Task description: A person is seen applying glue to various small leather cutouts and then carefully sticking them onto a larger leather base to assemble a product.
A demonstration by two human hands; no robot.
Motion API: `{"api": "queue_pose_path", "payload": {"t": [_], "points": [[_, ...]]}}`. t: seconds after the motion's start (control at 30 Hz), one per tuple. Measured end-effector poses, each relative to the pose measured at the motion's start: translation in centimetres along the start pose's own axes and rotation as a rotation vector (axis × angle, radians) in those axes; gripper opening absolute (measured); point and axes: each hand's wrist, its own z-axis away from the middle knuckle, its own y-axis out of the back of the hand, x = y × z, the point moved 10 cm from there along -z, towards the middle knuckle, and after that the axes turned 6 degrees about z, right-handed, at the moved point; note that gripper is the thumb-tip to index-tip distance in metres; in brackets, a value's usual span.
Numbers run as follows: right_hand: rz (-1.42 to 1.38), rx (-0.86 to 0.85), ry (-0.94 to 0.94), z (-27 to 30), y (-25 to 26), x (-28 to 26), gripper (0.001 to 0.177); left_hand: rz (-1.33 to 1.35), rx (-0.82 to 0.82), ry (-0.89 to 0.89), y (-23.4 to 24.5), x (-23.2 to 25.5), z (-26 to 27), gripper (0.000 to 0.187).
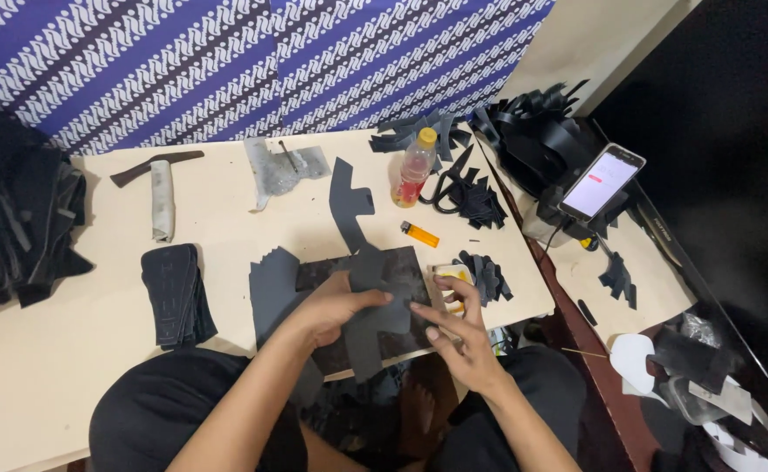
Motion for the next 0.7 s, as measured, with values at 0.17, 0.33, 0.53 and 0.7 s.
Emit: {"api": "queue_pose_path", "payload": {"t": [0.17,0.33,0.53,0.7], "points": [[0.044,-0.030,-0.017,-0.4,-0.4,0.0,0.032,0.033,-0.051,-0.068,-0.1,-0.3,-1.0,0.029],[0.161,-0.047,0.001,-0.5,-0.4,0.2,0.033,0.066,-0.060,-0.090,-0.1,-0.1,-0.7,0.026],[0.543,0.034,0.269,-0.5,0.5,-1.5,0.045,0.040,-0.049,-0.170,0.0,0.5,-0.7,0.017],[0.498,0.100,0.219,-1.2,0.5,-1.1,0.038,0.073,-0.211,-0.287,-0.4,-1.0,-3.9,0.064]]}}
